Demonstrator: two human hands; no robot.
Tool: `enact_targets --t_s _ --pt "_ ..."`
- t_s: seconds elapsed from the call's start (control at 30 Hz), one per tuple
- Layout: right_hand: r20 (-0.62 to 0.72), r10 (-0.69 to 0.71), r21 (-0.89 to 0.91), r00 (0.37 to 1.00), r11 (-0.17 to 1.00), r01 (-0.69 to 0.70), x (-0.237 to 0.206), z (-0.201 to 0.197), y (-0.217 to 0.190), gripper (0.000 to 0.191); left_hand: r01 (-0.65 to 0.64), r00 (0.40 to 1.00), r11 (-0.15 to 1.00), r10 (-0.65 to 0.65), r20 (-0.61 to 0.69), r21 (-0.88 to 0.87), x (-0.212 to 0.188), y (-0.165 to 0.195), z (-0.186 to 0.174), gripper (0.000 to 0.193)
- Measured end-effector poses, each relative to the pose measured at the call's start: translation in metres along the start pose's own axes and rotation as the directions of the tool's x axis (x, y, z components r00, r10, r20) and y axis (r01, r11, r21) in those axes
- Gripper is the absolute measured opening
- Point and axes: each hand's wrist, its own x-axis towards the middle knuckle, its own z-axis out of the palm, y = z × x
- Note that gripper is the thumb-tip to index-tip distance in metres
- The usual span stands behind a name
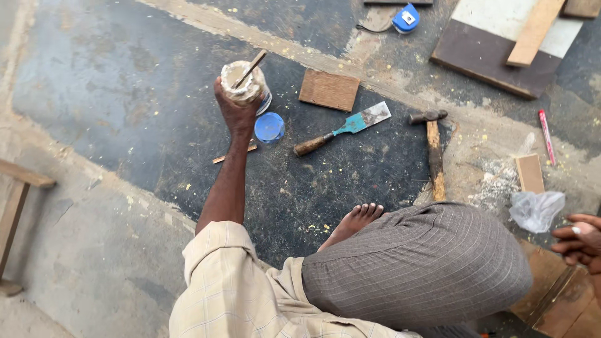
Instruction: The person sits on the floor of a workshop, measures a small wooden board with a tape measure, marks it with a pencil, and cuts a strip of wood using a power router. They then hammer nails into the boards, apply paste from a container onto a zigzag wooden piece with a brush, and press wooden blocks onto the glued piece.
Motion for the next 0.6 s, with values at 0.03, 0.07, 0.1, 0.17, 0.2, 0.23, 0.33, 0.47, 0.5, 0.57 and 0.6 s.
enact_targets --t_s 0.03,0.07,0.1,0.17,0.2,0.23,0.33,0.47,0.5,0.57,0.6 --pt "-0.029 0.024 -0.001 0.999 1.0 -0.024 -0.003 -0.003 0.01 0.042 0.047 0.999 0.996 -0.047 0.001 -0.078 -0.003 -0.009 -0.004 0.127" --pt "-0.061 0.048 -0.004 0.997 0.999 -0.048 -0.007 -0.007 0.019 0.041 0.095 0.995 0.983 -0.096 0.005 -0.158 -0.012 -0.018 -0.006 0.126" --pt "-0.1 0.072 0.003 0.992 0.997 -0.072 -0.015 -0.01 0.028 0.041 0.241 0.966 0.97 -0.238 -0.097 0.018 -0.024 -0.024 -0.005 0.128" --pt "-0.152 0.112 0.019 0.982 0.994 -0.11 -0.034 -0.017 0.04 0.04 0.375 0.927 0.883 -0.35 -0.138 0.281 -0.06 -0.022 -0.003 0.125" --pt "-0.173 0.134 0.032 0.976 0.991 -0.13 -0.047 -0.018 0.045 0.039 0.344 0.935 0.86 -0.35 -0.055 0.378 -0.083 -0.016 0.001 0.119" --pt "-0.197 0.156 0.045 0.968 0.988 -0.15 -0.06 -0.019 0.046 0.039 0.252 0.933 0.897 -0.324 0.154 0.363 -0.097 -0.01 0.016 0.097" --pt "-0.252 0.234 0.095 0.939 0.972 -0.216 -0.116 -0.013 0.037 0.037 -0.403 0.694 0.86 0.065 0.717 0.313 -0.096 0.009 0.074 0.103" --pt "-0.255 0.275 0.129 0.927 0.96 -0.249 -0.171 0.0 0.004 0.036 -0.77 0.358 0.611 0.178 0.917 0.183 -0.029 0.013 0.156 0.125" --pt "-0.21 0.25 0.099 0.945 0.967 -0.234 -0.169 0.005 -0.006 0.035 -0.732 0.305 0.653 0.059 0.951 0.194 -0.021 0.009 0.164 0.12" --pt "-0.047 0.157 -0.067 0.986 0.985 -0.16 -0.149 0.025 -0.024 0.035 -0.74 0.237 0.658 0.062 0.969 0.139 -0.007 0.006 0.173 0.104" --pt "0.031 0.041 -0.294 0.999 0.955 -0.03 -0.126 0.041 -0.032 0.04 -0.578 0.33 0.805 0.082 0.94 0.133 -0.004 0.005 0.171 0.096"
